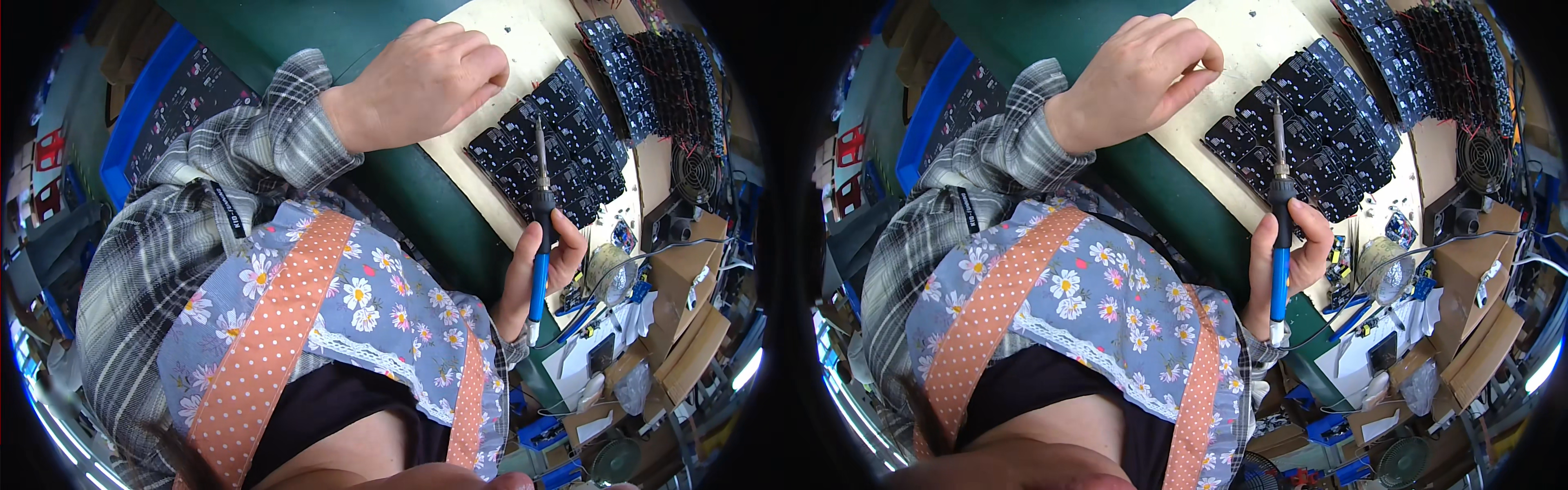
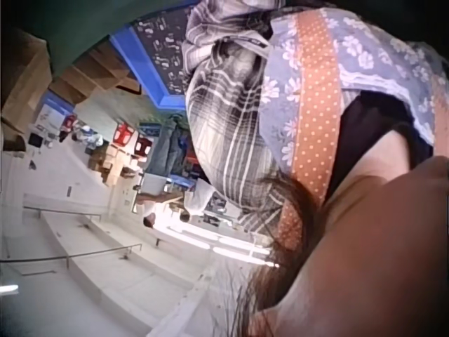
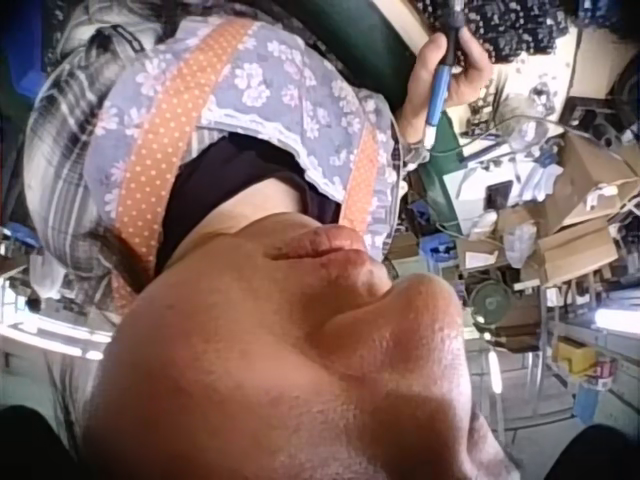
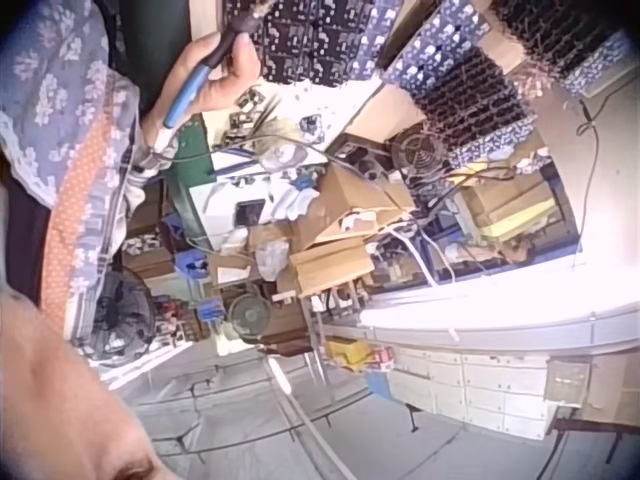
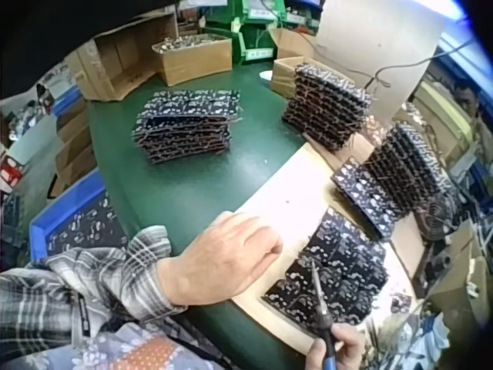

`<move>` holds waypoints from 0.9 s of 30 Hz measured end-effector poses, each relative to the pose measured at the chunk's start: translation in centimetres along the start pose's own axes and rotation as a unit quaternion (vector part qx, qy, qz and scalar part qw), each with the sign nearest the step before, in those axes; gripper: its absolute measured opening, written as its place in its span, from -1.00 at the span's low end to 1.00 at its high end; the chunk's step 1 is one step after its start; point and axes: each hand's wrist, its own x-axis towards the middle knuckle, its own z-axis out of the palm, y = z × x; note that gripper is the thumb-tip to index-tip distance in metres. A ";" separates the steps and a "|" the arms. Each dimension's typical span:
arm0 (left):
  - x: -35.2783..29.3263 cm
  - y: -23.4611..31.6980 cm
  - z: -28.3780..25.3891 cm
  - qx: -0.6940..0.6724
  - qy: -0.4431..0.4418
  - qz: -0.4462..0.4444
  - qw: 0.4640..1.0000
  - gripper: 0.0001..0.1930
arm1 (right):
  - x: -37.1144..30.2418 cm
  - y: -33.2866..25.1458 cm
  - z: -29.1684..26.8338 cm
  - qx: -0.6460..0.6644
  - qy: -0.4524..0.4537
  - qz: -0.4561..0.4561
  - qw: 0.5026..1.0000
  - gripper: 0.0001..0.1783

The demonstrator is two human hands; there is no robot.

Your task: Soldering electronic components onto printed circuit boards.

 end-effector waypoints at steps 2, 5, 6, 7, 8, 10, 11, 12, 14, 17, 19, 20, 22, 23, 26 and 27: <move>0.2 0.1 0.1 -0.004 0.001 0.017 1.000 -0.89 | -0.1 0.2 -0.1 -0.002 0.009 0.008 1.000 -0.66; 0.5 0.4 0.1 0.001 -0.003 0.026 1.000 -0.89 | 0.1 -0.2 0.0 0.001 0.006 0.011 1.000 -0.65; 0.6 0.4 0.3 0.004 -0.043 0.018 0.999 -0.89 | 0.1 -0.3 0.1 0.007 -0.001 0.003 1.000 -0.65; 0.7 0.4 0.6 0.007 -0.083 0.011 0.996 -0.88 | 0.1 -0.4 0.2 0.013 -0.007 -0.006 1.000 -0.65; 0.7 0.4 0.8 0.006 -0.084 0.011 0.996 -0.88 | 0.1 -0.6 0.3 0.013 -0.007 -0.005 1.000 -0.65; 0.6 0.4 1.4 -0.024 -0.063 0.021 0.998 -0.89 | 0.2 -0.7 0.3 0.001 -0.018 -0.004 1.000 -0.65; 0.6 0.4 1.6 -0.024 -0.063 0.021 0.997 -0.89 | 0.2 -0.7 0.4 0.001 -0.017 -0.004 1.000 -0.65; 0.6 0.3 1.8 -0.031 -0.063 0.020 0.997 -0.89 | 0.1 -0.7 0.4 0.001 -0.016 -0.008 1.000 -0.65; 0.7 0.4 2.1 -0.038 -0.063 0.019 0.997 -0.88 | 0.1 -0.6 0.4 0.001 -0.015 -0.010 1.000 -0.65; 0.8 0.7 2.4 -0.046 -0.069 0.022 0.996 -0.88 | 0.1 -0.6 0.5 0.018 -0.021 -0.015 0.999 -0.65; 0.8 0.8 2.6 -0.046 -0.077 0.025 0.996 -0.89 | 0.1 -0.6 0.5 0.012 -0.015 -0.009 1.000 -0.65; 0.9 0.9 2.8 -0.048 -0.078 0.027 0.995 -0.89 | 0.1 -0.6 0.5 0.012 -0.012 -0.009 1.000 -0.65; 0.9 0.9 2.5 -0.029 -0.082 0.028 0.996 -0.89 | 0.2 -0.8 0.5 0.001 -0.019 -0.023 1.000 -0.65; 0.8 0.9 2.2 -0.025 -0.081 0.027 0.996 -0.89 | 0.3 -0.9 0.5 0.005 -0.021 -0.026 0.999 -0.65; 1.0 0.8 3.5 -0.050 -0.088 0.035 0.994 -0.89 | 0.0 -0.4 0.2 -0.018 -0.006 -0.017 1.000 -0.65; 1.3 0.9 2.9 -0.050 -0.086 0.028 0.995 -0.89 | 0.2 -0.6 0.3 -0.014 -0.011 -0.017 1.000 -0.65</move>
